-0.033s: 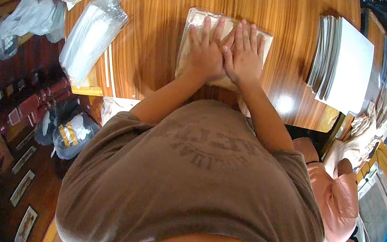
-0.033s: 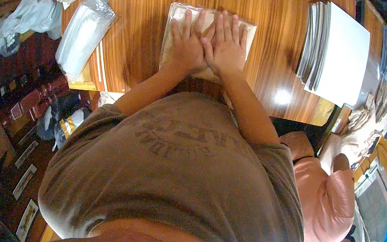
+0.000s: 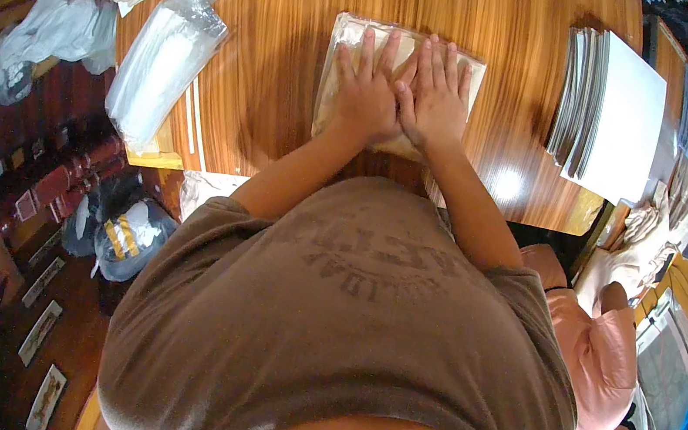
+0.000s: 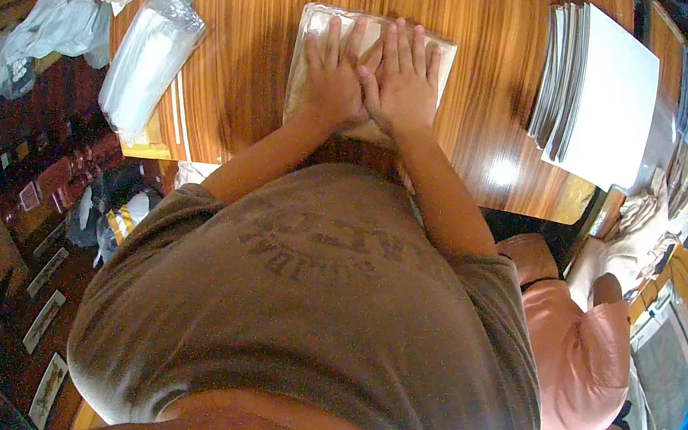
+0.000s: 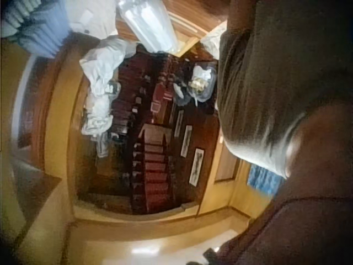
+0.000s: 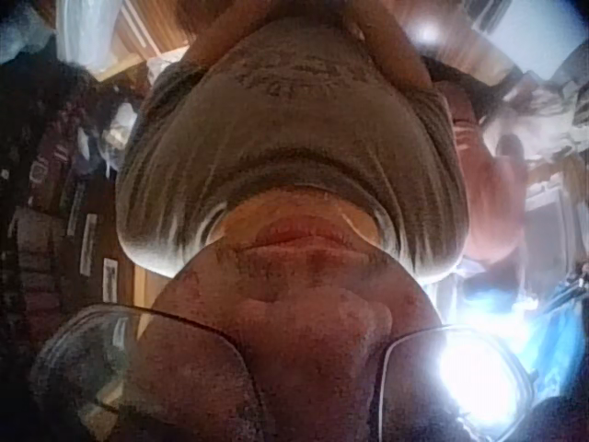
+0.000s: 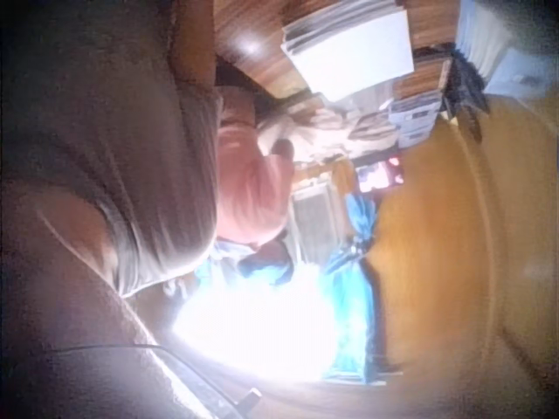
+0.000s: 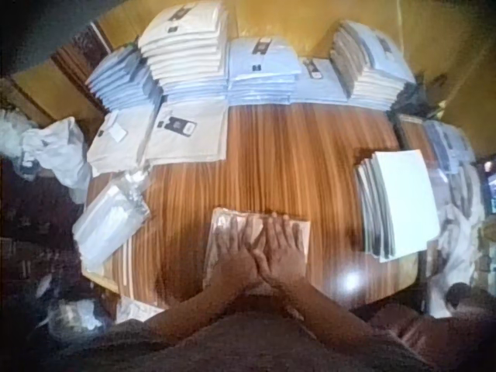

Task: The person places folded shirts into plastic sleeves, peels the adhesive backing, and seals the bags on a wooden table.

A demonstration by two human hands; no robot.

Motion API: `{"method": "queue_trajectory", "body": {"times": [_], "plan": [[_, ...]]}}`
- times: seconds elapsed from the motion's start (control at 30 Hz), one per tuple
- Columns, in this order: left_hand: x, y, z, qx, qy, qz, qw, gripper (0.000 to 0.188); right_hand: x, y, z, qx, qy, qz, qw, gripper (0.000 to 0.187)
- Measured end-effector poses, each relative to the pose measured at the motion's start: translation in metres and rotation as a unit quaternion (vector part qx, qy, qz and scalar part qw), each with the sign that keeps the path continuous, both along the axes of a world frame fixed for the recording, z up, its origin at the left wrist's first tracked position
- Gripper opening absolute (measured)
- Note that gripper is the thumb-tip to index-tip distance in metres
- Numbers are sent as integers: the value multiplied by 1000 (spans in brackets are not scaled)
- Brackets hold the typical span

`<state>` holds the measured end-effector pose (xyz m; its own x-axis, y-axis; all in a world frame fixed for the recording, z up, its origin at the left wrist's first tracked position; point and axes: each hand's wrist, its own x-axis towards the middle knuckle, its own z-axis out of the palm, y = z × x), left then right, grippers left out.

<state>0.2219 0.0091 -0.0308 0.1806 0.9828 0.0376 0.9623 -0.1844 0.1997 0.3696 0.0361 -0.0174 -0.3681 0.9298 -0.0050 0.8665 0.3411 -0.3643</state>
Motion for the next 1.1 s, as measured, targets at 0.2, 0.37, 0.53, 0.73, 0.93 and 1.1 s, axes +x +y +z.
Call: {"method": "queue_trajectory", "body": {"times": [0.2,0.37,0.53,0.73,0.93,1.1], "plan": [[-4,5,0,29,-17,-6,999,69,1,3,-3,29,17,2,999,79],[-19,2,21,20,-320,-10,947,64,13,4,6,-13,136,11,991,76],[-87,-29,6,-117,-615,352,696,44,61,-36,31,-15,212,-177,961,69],[-112,-42,39,-187,-559,94,802,29,57,-58,61,-247,388,-218,861,31],[-128,-56,57,-225,-945,51,233,91,62,-69,63,223,185,40,956,49],[-150,-67,-15,-290,-655,234,658,61,65,-65,32,101,67,90,988,54]]}}
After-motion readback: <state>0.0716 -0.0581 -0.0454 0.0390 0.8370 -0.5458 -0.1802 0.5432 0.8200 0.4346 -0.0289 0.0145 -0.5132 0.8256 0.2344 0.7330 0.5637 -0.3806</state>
